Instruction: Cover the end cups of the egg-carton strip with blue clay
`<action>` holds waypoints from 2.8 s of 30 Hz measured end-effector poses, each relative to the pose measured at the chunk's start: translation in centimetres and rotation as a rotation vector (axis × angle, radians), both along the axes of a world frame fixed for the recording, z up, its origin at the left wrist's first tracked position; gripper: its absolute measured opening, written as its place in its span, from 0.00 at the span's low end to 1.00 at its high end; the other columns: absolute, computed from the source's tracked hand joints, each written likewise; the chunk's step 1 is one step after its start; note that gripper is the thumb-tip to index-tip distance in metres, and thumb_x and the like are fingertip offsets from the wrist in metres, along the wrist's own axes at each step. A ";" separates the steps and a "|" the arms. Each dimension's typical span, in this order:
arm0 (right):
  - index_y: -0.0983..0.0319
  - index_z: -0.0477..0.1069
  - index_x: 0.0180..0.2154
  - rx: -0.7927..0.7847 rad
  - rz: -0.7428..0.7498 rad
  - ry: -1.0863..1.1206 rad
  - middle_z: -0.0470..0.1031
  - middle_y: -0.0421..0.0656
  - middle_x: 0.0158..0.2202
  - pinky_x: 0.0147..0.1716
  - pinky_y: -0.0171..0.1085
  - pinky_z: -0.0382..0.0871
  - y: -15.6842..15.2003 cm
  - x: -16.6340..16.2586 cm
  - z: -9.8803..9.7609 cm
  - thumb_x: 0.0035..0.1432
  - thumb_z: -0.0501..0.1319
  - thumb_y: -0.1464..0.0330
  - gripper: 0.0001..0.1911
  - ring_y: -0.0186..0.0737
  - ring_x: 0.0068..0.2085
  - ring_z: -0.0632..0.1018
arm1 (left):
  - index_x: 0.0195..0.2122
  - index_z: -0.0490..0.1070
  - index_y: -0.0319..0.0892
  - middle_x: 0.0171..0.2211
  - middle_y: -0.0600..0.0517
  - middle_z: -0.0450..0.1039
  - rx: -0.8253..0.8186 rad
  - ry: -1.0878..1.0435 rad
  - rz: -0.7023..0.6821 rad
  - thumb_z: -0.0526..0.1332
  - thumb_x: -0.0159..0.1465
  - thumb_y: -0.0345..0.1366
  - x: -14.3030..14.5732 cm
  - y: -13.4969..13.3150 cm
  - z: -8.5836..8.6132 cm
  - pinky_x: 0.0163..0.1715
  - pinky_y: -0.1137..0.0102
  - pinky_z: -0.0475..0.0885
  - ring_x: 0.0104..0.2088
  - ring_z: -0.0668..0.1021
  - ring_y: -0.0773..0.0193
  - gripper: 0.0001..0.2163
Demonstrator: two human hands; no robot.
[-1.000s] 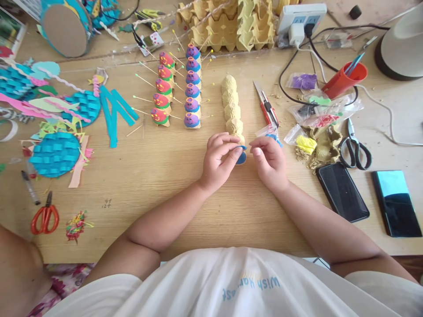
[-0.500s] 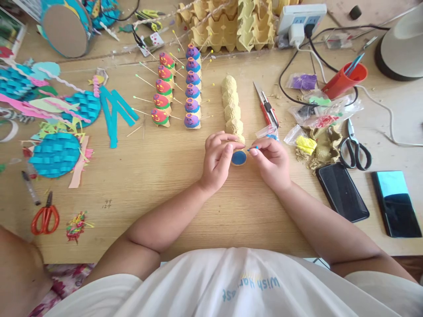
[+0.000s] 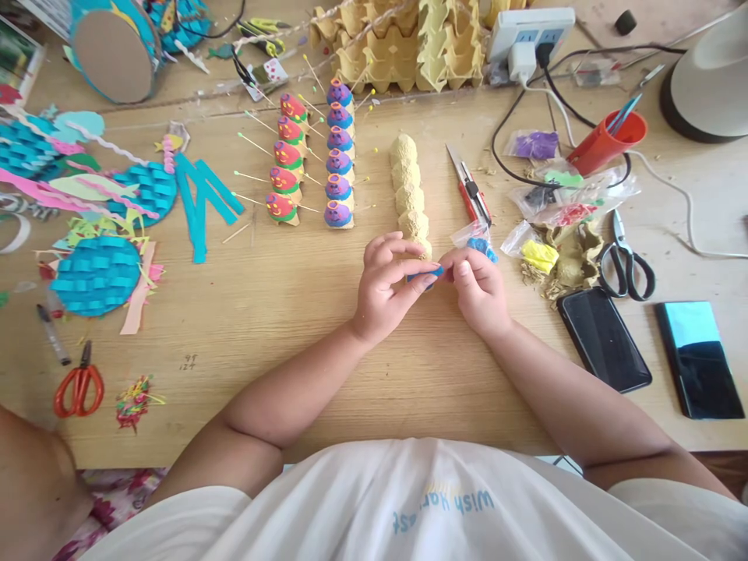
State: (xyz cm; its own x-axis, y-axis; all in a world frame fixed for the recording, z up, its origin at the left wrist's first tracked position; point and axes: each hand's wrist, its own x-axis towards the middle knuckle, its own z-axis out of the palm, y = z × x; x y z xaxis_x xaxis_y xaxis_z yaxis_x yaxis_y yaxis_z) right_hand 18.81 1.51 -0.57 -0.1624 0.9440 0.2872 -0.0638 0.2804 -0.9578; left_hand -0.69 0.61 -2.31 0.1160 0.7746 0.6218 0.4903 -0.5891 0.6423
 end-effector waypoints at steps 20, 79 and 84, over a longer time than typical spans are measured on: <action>0.58 0.74 0.27 -0.050 0.034 0.005 0.76 0.39 0.25 0.31 0.37 0.70 0.1 -0.3 0.0 0.75 0.64 0.38 0.35 0.35 0.28 0.73 | 0.49 0.85 0.52 0.49 0.53 0.86 0.055 -0.076 -0.053 0.68 0.79 0.45 0.5 0.1 0.6 0.71 0.57 0.75 0.58 0.82 0.60 0.07; 0.56 0.77 0.34 -0.102 -0.029 -0.069 0.79 0.40 0.30 0.32 0.39 0.72 0.5 -0.2 -0.2 0.68 0.72 0.39 0.28 0.38 0.31 0.76 | 0.47 0.86 0.48 0.43 0.49 0.89 -0.150 -0.172 0.001 0.69 0.76 0.55 0.5 0.0 0.9 0.54 0.61 0.82 0.46 0.87 0.59 0.16; 0.57 0.76 0.33 -0.043 -0.012 -0.133 0.78 0.40 0.29 0.31 0.39 0.69 0.5 0.0 0.1 0.72 0.70 0.41 0.28 0.37 0.30 0.74 | 0.43 0.84 0.48 0.41 0.51 0.88 -0.126 -0.195 0.016 0.68 0.79 0.48 0.6 0.1 0.5 0.52 0.62 0.80 0.45 0.86 0.61 0.12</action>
State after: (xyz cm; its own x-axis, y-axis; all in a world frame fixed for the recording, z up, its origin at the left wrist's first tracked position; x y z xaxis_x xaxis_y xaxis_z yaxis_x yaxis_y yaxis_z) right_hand 18.80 1.98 -0.48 -0.1854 0.9570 0.2231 0.0676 0.2389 -0.9687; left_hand -0.08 0.74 -1.79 -0.0097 0.8483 0.5294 0.3586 -0.4913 0.7938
